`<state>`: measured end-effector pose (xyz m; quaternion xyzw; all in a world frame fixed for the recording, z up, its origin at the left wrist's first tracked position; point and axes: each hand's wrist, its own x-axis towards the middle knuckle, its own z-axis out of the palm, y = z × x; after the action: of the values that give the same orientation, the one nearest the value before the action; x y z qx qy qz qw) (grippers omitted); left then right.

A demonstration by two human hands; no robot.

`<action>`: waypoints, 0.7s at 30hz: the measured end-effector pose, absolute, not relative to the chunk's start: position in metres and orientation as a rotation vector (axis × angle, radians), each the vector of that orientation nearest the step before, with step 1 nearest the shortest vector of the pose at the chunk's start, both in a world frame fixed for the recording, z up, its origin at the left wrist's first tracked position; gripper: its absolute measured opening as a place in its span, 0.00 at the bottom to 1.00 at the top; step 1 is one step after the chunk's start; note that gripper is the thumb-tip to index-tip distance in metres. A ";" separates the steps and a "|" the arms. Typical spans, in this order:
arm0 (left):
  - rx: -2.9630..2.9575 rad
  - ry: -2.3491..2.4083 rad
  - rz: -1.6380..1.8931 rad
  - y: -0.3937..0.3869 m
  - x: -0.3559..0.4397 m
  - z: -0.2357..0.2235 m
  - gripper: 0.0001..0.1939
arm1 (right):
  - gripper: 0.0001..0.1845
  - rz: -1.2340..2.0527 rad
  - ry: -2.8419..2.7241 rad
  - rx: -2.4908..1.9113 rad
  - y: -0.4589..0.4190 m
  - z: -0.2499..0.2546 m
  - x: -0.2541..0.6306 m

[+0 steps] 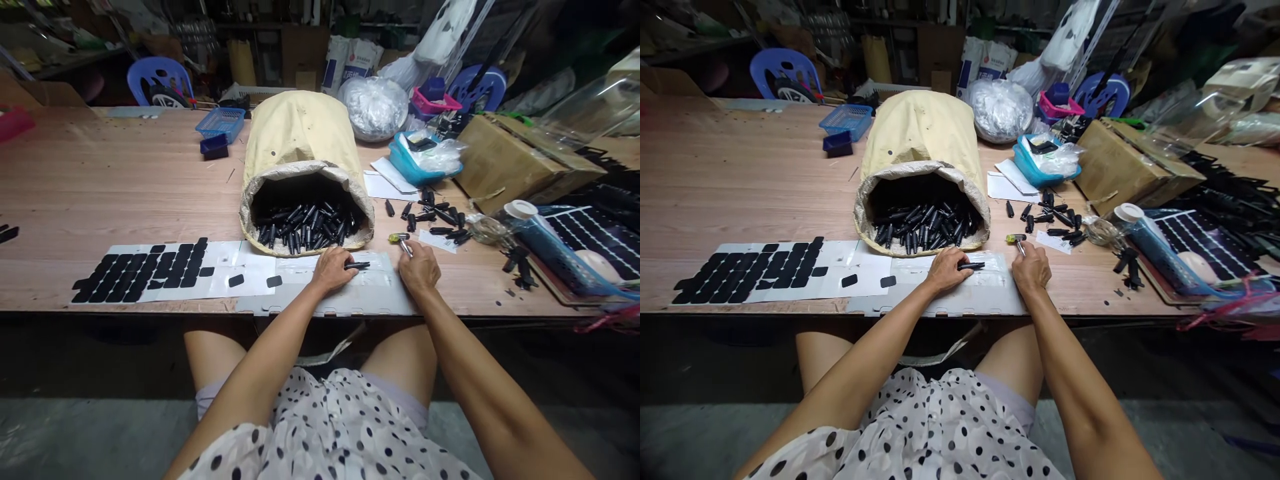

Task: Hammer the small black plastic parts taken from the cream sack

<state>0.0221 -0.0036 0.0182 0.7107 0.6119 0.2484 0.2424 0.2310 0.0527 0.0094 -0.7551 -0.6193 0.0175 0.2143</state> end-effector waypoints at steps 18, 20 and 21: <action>1.414 1.262 0.206 -0.166 -0.019 -0.040 0.14 | 0.20 -0.241 -1.810 -2.064 0.053 -0.006 0.222; 1.245 1.520 0.177 -0.157 -0.024 -0.061 0.16 | 0.20 -0.234 -1.811 -2.061 0.053 -0.005 0.222; 1.197 1.615 0.172 -0.148 -0.025 -0.069 0.17 | 0.20 -0.229 -1.814 -2.056 0.053 -0.005 0.222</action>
<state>-0.0247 -0.1484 -0.0688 0.5020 0.6774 0.0721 0.5329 0.2218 0.0528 -0.0052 -0.7331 -0.6468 -0.0816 0.1941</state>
